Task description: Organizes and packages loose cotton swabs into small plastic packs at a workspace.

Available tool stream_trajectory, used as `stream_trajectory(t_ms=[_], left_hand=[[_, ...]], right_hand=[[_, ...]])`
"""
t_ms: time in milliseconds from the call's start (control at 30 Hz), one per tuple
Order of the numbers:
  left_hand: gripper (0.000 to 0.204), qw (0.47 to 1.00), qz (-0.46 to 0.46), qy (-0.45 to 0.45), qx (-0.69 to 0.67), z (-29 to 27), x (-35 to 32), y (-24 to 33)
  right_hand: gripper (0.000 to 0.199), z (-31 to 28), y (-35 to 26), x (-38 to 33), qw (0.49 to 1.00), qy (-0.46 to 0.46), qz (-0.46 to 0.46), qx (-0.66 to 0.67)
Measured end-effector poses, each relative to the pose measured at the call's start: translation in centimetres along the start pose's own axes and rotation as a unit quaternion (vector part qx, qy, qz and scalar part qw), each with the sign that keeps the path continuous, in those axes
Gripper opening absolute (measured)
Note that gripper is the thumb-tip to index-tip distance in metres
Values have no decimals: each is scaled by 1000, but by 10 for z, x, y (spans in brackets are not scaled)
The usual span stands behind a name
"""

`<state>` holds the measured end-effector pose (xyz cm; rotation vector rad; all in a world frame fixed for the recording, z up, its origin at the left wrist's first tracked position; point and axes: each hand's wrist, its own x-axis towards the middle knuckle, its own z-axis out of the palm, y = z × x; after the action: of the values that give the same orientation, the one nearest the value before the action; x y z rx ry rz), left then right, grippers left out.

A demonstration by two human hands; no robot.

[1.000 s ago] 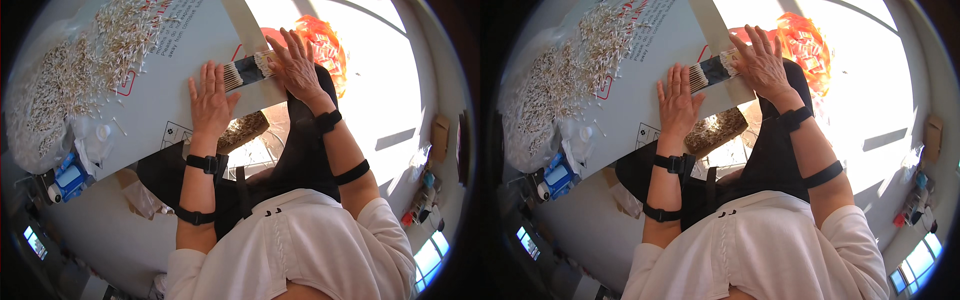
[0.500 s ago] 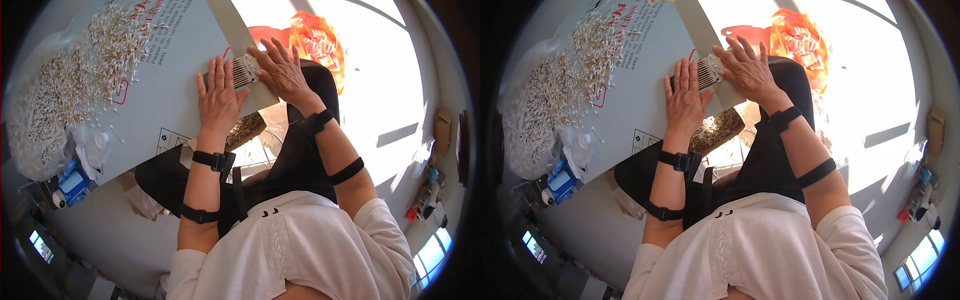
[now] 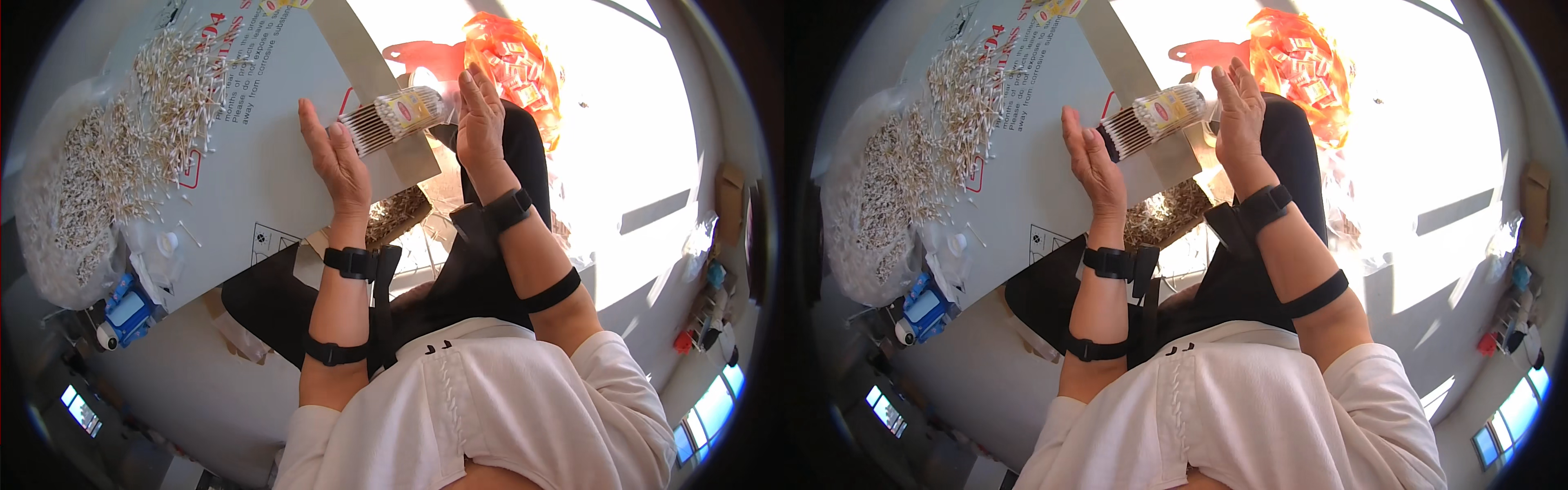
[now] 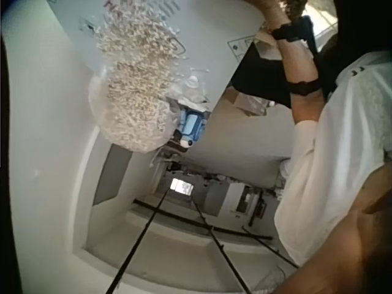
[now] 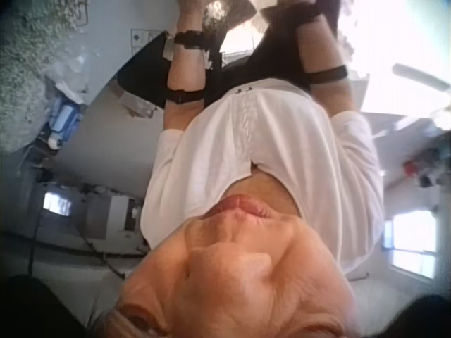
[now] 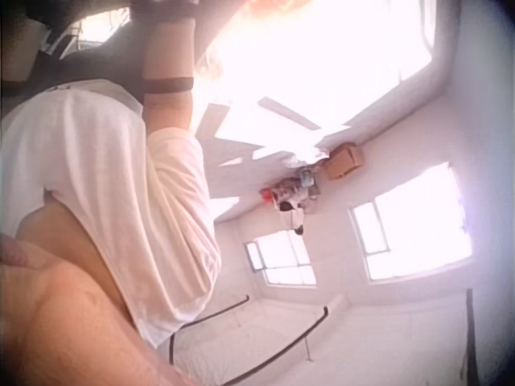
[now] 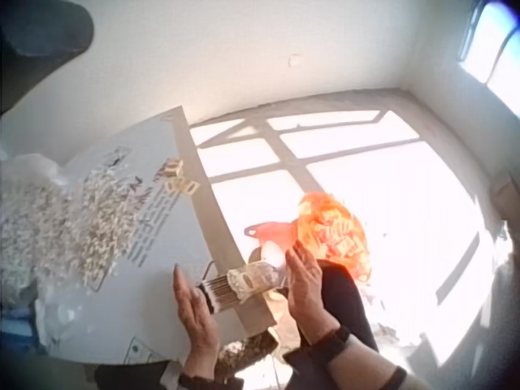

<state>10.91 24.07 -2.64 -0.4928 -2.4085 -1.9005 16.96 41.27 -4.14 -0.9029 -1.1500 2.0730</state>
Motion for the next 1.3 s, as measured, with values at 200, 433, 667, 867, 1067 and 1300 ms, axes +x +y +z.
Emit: stream_trajectory(t_ms=[200, 433, 667, 867, 1067, 1300], left_hand=[[64, 994, -37, 2, -103, 18, 4, 7], [70, 987, -40, 32, -149, 28, 4, 11], [76, 981, -59, 32, -183, 55, 1, 19], [77, 976, -58, 1, -208, 50, 5, 20], [79, 975, -65, 39, -207, 56, -8, 21], [83, 973, -76, 26, -214, 61, -8, 24]], right_hand=[[55, 19, 16, -6, 927, -55, 186, 322], [50, 34, 14, -10, 952, -25, 159, 260], [53, 42, 11, -17, 973, -26, 132, 187], [55, 35, 10, -17, 958, -22, 154, 242], [60, 13, 20, -24, 900, 9, 209, 383], [52, 33, 13, -29, 938, 17, 155, 308]])
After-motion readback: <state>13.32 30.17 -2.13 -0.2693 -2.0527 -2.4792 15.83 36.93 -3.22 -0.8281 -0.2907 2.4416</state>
